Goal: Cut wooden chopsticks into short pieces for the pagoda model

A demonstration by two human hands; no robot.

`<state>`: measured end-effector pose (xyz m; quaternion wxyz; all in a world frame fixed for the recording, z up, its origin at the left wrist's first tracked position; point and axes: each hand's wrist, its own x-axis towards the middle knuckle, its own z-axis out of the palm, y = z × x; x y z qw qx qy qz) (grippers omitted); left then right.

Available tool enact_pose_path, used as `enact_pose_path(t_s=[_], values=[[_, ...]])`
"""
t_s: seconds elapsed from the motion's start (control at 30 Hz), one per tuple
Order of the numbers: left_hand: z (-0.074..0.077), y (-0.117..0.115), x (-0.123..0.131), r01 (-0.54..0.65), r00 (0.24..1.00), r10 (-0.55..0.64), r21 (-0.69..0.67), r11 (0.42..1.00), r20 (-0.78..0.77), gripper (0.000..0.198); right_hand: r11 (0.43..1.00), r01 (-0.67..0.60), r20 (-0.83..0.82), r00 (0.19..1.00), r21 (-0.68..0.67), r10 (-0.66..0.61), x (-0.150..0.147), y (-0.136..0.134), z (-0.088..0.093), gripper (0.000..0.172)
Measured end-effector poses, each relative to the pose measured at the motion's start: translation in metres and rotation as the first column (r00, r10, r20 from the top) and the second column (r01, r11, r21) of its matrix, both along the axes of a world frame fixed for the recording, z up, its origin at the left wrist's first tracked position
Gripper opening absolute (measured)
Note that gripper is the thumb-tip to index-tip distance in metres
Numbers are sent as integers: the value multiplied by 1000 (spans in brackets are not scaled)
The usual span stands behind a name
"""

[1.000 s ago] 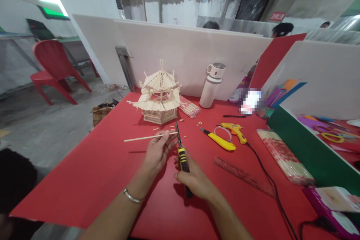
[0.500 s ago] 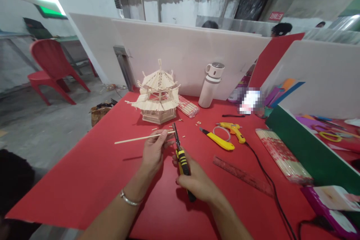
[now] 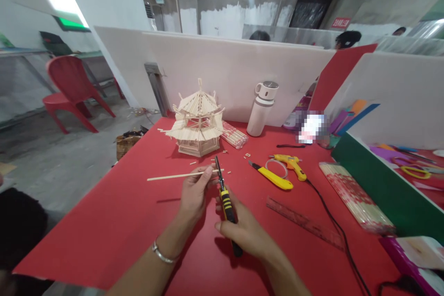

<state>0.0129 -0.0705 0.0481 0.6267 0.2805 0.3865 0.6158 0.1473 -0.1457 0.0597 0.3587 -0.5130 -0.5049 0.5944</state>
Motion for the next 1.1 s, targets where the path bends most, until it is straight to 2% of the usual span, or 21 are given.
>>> enact_pose_path(t_s=[0.27,0.5,0.63,0.7,0.87,1.0,1.1], values=[[-3,-2,3,-23,999,24,-21,1000,43,34,998,-52,-56,997,-22,51,12,-1,-7,50],[-4,0,0,-22,1000,22,44,999,10,31,992,-119,-53,992,-44,116,11,5,-14,39],[-1,6,-10,-60,998,64,141,988,-28,27,992,-125,-102,986,34,128,3,16,-20,44],[-1,8,-14,-76,996,82,147,986,-32,25,992,-102,-109,988,78,110,0,17,-23,44],[2,5,-13,-69,996,76,132,989,-43,25,997,-74,-177,981,38,79,2,10,-32,55],[6,0,-9,-89,994,97,124,988,-60,26,984,-145,-157,975,105,160,6,5,-34,78],[9,-2,-8,-102,992,110,129,986,-56,27,978,-152,-147,974,145,173,6,5,-32,95]])
